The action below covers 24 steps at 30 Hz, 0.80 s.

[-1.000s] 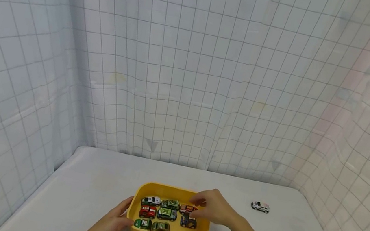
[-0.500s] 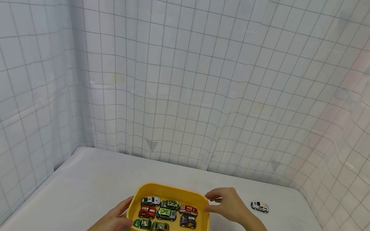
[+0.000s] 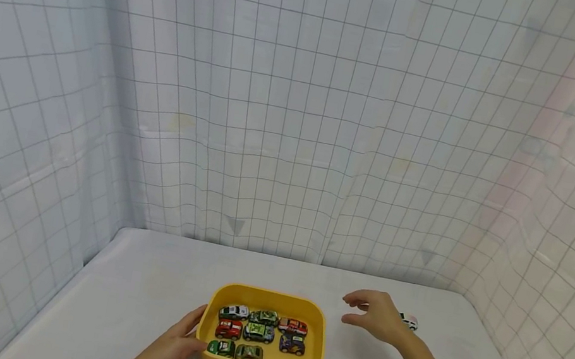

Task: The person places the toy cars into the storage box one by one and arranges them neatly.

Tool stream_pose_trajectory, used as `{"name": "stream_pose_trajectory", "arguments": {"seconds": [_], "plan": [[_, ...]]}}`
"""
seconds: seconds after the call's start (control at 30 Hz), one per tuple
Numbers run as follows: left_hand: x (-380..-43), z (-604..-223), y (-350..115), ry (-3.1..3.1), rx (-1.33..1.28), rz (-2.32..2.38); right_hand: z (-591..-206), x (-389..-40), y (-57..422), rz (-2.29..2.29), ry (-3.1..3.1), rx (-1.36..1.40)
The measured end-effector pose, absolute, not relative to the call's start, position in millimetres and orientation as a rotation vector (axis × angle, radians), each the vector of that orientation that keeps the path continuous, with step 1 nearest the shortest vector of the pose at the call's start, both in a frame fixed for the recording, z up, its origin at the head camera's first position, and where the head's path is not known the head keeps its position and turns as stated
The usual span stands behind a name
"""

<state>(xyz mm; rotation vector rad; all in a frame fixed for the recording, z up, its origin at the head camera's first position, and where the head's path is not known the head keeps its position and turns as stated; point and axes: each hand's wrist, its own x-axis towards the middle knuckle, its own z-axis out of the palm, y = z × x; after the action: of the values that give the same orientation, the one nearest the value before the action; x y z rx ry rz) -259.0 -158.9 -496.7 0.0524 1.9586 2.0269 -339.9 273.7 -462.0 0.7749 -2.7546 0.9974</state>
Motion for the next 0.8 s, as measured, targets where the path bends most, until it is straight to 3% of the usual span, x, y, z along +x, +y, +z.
{"name": "stream_pose_trajectory", "arguments": {"seconds": [0.8], "plan": [[-255,-496,-162,1.939,0.117,2.027,-483,-343,347,1.017,-2.765,0.442]]}}
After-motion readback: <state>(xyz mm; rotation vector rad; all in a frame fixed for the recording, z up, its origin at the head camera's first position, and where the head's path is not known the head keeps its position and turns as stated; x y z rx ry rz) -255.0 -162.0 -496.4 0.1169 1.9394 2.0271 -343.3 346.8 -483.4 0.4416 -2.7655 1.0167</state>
